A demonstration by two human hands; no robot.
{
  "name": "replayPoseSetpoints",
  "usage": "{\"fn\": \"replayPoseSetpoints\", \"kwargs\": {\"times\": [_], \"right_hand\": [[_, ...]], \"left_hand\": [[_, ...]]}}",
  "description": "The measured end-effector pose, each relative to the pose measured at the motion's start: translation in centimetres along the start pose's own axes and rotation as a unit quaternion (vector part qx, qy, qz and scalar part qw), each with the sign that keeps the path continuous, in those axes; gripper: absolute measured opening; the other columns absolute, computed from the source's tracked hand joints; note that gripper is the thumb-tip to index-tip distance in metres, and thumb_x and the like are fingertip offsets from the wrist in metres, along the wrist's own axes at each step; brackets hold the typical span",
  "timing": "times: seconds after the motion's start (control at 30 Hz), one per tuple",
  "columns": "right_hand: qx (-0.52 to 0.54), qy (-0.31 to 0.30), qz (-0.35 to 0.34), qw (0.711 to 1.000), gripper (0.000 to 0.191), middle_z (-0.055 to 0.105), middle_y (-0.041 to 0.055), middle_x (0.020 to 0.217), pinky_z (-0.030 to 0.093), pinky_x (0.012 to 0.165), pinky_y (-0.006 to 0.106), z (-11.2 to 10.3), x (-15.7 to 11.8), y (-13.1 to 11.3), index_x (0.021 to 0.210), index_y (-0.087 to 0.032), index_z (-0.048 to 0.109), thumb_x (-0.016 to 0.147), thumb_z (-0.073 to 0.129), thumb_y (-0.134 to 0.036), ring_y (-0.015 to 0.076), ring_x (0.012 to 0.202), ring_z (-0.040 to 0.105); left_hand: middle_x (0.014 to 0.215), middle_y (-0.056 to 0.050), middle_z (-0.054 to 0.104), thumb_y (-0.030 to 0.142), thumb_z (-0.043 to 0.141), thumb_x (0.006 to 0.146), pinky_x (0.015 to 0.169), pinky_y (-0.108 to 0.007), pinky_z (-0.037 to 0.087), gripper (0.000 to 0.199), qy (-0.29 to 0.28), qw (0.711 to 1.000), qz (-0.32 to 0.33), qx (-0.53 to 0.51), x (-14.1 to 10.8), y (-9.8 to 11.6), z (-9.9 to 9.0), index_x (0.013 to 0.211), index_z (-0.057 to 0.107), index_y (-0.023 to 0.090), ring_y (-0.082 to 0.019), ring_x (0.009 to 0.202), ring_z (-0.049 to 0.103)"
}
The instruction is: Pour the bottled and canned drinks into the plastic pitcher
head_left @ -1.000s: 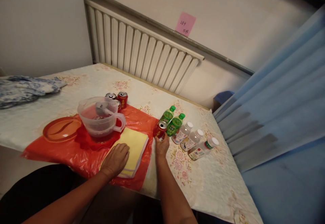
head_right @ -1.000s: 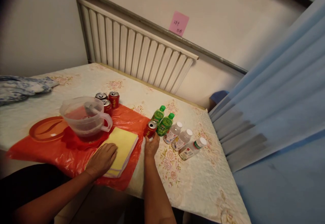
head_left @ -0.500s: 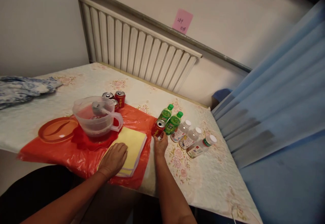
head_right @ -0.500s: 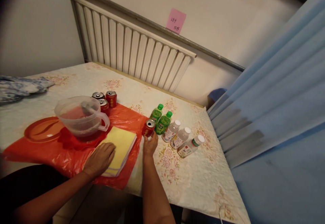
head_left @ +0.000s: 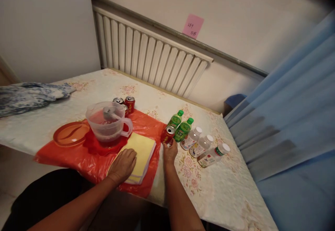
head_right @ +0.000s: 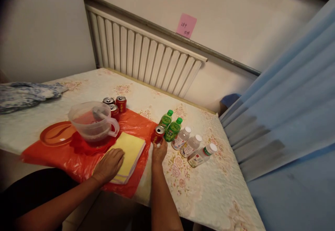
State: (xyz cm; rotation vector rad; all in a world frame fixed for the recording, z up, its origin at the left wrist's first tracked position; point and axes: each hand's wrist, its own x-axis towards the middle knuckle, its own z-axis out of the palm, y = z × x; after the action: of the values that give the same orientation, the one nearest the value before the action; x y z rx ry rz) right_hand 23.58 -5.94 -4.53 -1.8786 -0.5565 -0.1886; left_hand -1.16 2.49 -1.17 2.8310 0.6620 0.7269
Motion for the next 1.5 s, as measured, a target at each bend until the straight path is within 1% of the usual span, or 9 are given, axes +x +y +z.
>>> {"fn": "replayPoseSetpoints", "kwargs": {"times": [0.27, 0.53, 0.73, 1.03, 1.5], "right_hand": [[-0.004, -0.007, 0.001, 1.000, 0.054, 0.068, 0.0148, 0.105, 0.051, 0.083, 0.034, -0.09, -0.03, -0.06, 0.120, -0.009, 0.061, 0.071, 0.068, -0.031, 0.0242, 0.090, 0.065], [-0.015, -0.009, 0.007, 1.000, 0.056, 0.068, 0.0157, 0.105, 0.050, 0.083, 0.035, -0.13, -0.06, -0.24, 0.121, -0.008, 0.061, 0.071, 0.069, -0.031, 0.0250, 0.089, 0.064], [-0.014, -0.011, 0.008, 1.000, 0.055, 0.067, 0.0142, 0.105, 0.050, 0.083, 0.034, -0.16, -0.07, -0.22, 0.121, -0.010, 0.061, 0.071, 0.068, -0.032, 0.0243, 0.089, 0.064], [-0.013, -0.012, 0.007, 1.000, 0.056, 0.067, 0.0148, 0.103, 0.050, 0.081, 0.035, 0.00, 0.03, 0.25, 0.119, -0.010, 0.062, 0.071, 0.069, -0.038, 0.0249, 0.088, 0.063], [-0.013, -0.011, 0.005, 1.000, 0.052, 0.067, 0.0145, 0.104, 0.050, 0.080, 0.034, -0.04, -0.20, 0.13, 0.118, -0.012, 0.061, 0.073, 0.064, -0.038, 0.0246, 0.086, 0.063]], "left_hand": [[0.099, -0.010, 0.062, 0.018, 0.045, 0.095, 0.090, -0.042, 0.045, 0.016, 0.003, 1.000, 0.000, -0.019, -0.05, -0.14, 0.26, 0.096, 0.061, 0.018, -0.026, 0.096, 0.054], [0.099, -0.009, 0.063, 0.018, 0.045, 0.094, 0.090, -0.041, 0.044, 0.016, 0.009, 1.000, -0.005, -0.027, -0.08, -0.14, 0.24, 0.095, 0.061, 0.019, -0.025, 0.096, 0.055], [0.099, -0.008, 0.062, 0.018, 0.045, 0.094, 0.090, -0.040, 0.044, 0.015, 0.017, 1.000, -0.003, -0.023, -0.07, -0.06, 0.18, 0.095, 0.061, 0.019, -0.025, 0.096, 0.054], [0.099, -0.009, 0.062, 0.018, 0.045, 0.095, 0.089, -0.042, 0.044, 0.016, 0.019, 1.000, -0.002, -0.019, -0.12, -0.03, 0.25, 0.097, 0.061, 0.019, -0.025, 0.095, 0.054], [0.096, -0.008, 0.061, 0.018, 0.045, 0.094, 0.088, -0.041, 0.045, 0.016, 0.008, 1.000, -0.011, -0.016, -0.14, -0.16, 0.55, 0.094, 0.061, 0.019, -0.025, 0.093, 0.054]]}}
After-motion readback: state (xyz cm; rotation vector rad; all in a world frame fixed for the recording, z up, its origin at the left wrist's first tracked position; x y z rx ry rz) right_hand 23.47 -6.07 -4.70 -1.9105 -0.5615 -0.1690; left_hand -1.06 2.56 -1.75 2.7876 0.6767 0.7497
